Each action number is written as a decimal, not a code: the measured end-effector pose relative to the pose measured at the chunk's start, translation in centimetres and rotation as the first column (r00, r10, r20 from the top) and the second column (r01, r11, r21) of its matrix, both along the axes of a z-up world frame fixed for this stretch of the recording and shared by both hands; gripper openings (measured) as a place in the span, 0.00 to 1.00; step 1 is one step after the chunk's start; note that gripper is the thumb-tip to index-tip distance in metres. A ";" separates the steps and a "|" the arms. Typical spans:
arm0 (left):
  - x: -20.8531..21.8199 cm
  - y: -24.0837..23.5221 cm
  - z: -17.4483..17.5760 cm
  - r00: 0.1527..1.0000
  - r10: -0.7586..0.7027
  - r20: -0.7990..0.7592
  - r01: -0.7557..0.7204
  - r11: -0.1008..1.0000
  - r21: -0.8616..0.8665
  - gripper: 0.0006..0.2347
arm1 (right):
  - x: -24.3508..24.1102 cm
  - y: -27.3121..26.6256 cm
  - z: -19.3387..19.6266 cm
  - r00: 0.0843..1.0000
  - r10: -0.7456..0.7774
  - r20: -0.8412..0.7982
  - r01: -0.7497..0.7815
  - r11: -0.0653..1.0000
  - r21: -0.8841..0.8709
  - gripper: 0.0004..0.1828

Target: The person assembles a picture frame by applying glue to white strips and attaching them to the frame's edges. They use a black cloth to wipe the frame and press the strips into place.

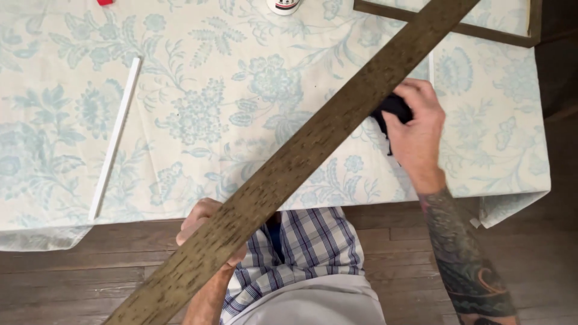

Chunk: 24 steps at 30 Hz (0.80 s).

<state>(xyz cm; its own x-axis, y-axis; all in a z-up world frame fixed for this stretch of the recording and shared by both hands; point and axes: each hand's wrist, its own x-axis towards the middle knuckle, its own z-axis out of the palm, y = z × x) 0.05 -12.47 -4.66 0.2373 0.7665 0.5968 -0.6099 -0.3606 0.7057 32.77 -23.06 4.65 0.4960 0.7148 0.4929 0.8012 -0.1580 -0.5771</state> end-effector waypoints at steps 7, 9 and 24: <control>-5.5 0.8 1.5 0.389 0.390 -0.835 0.093 0.885 0.456 0.04 | 0.9 -0.1 -4.6 0.922 0.021 0.386 0.081 0.966 -0.244 0.05; -6.2 0.6 2.2 0.408 0.439 -0.800 0.122 0.843 0.525 0.05 | 0.9 0.0 -4.6 0.923 0.033 0.382 0.071 0.964 -0.255 0.06; -4.9 -1.0 9.6 0.197 0.112 -0.974 0.105 0.985 0.134 0.13 | -0.9 1.0 -4.0 0.921 0.083 0.380 0.045 0.947 -0.317 0.14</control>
<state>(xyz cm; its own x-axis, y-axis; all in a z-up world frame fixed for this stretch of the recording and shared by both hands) -4.83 -13.46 4.98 0.7087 0.7052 -0.0193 0.5298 -0.5140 0.6746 31.85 -22.06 0.68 0.2988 0.8709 0.3903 0.9540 -0.2614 -0.1470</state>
